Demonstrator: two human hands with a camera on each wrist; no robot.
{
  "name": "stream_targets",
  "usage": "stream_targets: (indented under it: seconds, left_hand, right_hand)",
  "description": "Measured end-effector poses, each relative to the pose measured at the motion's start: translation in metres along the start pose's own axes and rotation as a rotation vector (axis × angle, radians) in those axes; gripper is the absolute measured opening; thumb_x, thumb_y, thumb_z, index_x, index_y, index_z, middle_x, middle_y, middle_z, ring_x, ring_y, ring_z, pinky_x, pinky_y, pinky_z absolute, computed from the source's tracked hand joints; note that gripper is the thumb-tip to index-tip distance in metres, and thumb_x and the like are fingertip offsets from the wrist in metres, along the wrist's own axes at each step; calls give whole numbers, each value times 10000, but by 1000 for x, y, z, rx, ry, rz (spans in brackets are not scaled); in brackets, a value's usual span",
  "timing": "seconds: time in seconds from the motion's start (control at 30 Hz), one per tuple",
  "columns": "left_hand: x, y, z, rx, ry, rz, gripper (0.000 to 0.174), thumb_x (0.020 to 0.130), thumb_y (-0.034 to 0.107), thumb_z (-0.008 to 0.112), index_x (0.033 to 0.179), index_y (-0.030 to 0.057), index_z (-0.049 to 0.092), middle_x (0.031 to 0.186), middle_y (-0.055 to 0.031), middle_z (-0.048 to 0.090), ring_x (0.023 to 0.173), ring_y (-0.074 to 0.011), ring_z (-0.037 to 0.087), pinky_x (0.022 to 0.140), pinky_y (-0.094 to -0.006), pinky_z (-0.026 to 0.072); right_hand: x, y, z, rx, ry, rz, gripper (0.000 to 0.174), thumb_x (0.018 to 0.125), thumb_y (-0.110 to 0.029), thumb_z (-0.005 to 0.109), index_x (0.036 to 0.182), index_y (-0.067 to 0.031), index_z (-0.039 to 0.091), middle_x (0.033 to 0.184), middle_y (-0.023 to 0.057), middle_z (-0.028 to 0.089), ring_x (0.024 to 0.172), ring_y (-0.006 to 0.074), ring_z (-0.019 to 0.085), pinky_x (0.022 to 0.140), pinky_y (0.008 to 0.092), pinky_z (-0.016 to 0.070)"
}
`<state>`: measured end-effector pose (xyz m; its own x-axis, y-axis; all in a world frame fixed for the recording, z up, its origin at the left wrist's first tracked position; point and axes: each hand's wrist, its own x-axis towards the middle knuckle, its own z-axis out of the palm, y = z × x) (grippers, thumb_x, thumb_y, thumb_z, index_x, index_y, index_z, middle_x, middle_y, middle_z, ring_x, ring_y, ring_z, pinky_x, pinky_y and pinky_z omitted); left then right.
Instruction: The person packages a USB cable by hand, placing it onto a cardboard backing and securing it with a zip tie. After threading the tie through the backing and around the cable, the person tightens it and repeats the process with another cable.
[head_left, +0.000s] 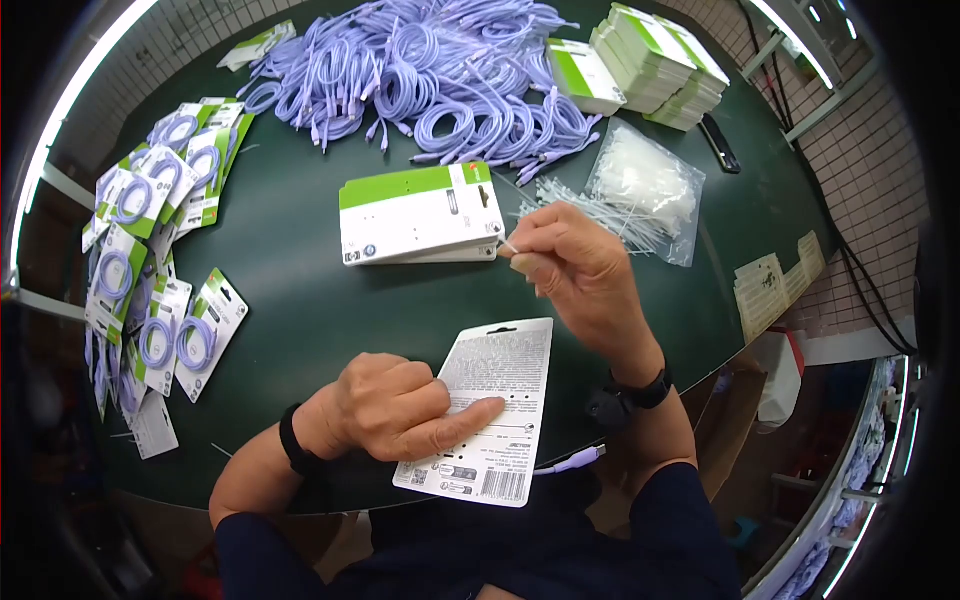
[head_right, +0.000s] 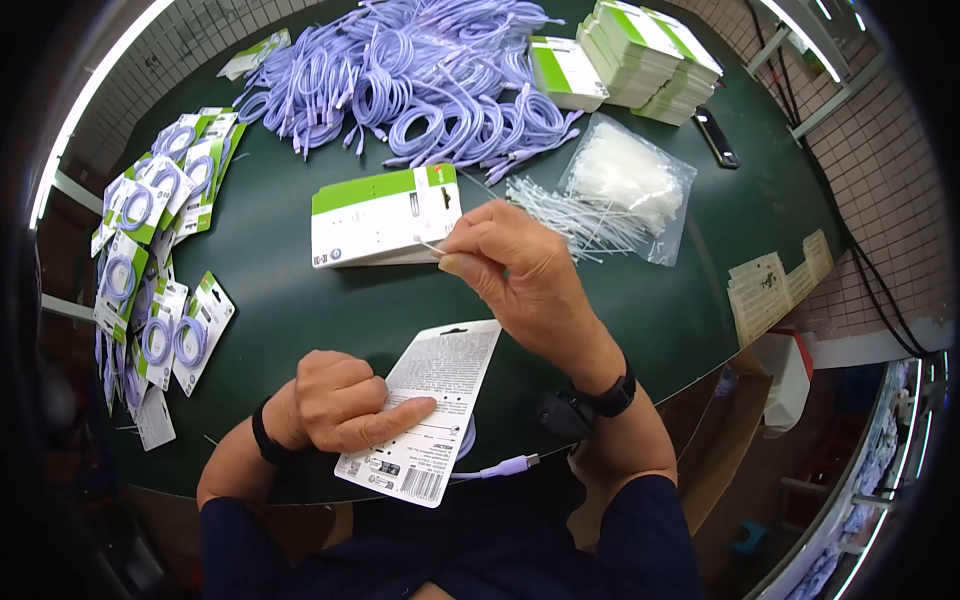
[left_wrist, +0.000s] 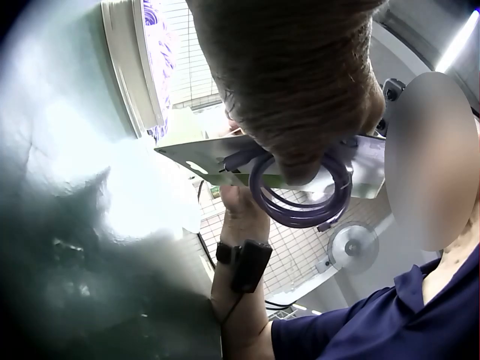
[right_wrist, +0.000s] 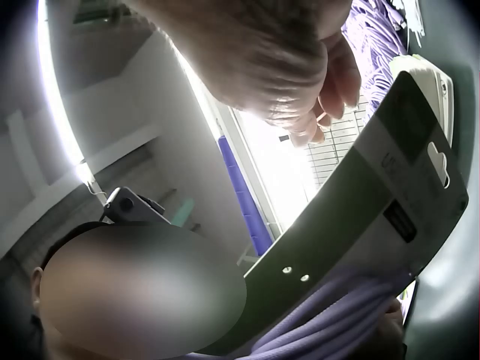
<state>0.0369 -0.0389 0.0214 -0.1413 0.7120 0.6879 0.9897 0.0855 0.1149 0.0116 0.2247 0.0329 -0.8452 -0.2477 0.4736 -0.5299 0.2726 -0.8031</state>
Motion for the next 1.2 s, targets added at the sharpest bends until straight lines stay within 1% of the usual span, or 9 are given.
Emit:
stream_targets:
  seconds: [0.07, 0.13, 0.27, 0.37, 0.53, 0.63, 0.77, 0.93, 1.2]
  left_hand:
    - [-2, 5, -2, 22, -24, 49, 471, 750, 172, 753, 1214, 92, 768, 629, 77, 318, 507, -56, 387, 413, -249, 271]
    - [-5, 9, 1, 1, -18, 25, 477, 743, 178, 756, 1211, 86, 766, 632, 78, 317, 513, -56, 388, 417, -245, 264]
    - [-4, 12, 3, 30, 21, 53, 476, 738, 184, 761, 1202, 79, 766, 638, 78, 320, 521, -55, 388, 425, -237, 251]
    - [-5, 14, 2, 31, 28, 55, 466, 737, 184, 763, 1192, 84, 770, 641, 79, 326, 524, -54, 388, 428, -234, 248]
    - [-5, 13, 1, 14, 35, 52, 449, 729, 185, 768, 1171, 107, 781, 649, 84, 345, 529, -51, 394, 431, -229, 249]
    - [-4, 13, 2, 13, 47, 50, 448, 725, 187, 771, 1167, 116, 784, 652, 87, 352, 531, -50, 397, 432, -226, 251]
    - [-4, 13, 1, 13, 60, 37, 452, 722, 189, 773, 1169, 124, 786, 653, 89, 357, 532, -49, 399, 434, -222, 255]
    - [-5, 13, 1, 12, 56, 34, 454, 721, 189, 772, 1171, 129, 787, 651, 90, 357, 532, -49, 400, 435, -220, 258]
    - [-5, 14, 1, 0, 49, 15, 443, 729, 191, 770, 1167, 130, 786, 644, 91, 350, 528, -49, 393, 438, -225, 252]
  right_hand:
    - [-5, -9, 5, 28, -11, -25, 39, 995, 23, 660, 986, 49, 687, 966, 122, 691, 687, 103, 600, 601, 227, 500]
    - [-2, -28, 12, 397, 63, 72, 71, 948, 73, 668, 999, 45, 708, 955, 156, 686, 692, 137, 630, 595, 240, 518]
    - [-7, -43, 18, 460, 9, 23, 129, 898, 100, 698, 1014, 50, 717, 888, 167, 690, 696, 159, 665, 584, 258, 537]
    - [-13, -41, 22, 465, -18, -101, 141, 861, 105, 740, 994, 61, 721, 857, 192, 715, 708, 184, 698, 594, 267, 562]
    - [-13, -46, 16, 457, -164, -15, 184, 807, 131, 783, 969, 65, 725, 882, 226, 740, 748, 221, 732, 621, 287, 587]
    - [-13, -41, 16, 407, -250, -78, 218, 778, 162, 790, 961, 56, 736, 921, 244, 756, 790, 249, 752, 653, 312, 604]
    - [-16, -46, 19, 437, -215, 30, 250, 753, 179, 796, 955, 42, 745, 897, 222, 764, 806, 249, 759, 673, 322, 604]
    - [-12, -45, 20, 387, -238, -45, 241, 753, 174, 795, 943, 32, 753, 883, 207, 770, 809, 238, 759, 682, 311, 605]
    - [-13, -48, 22, 359, -249, 45, 232, 741, 153, 802, 923, 13, 771, 896, 183, 774, 821, 243, 761, 673, 312, 606]
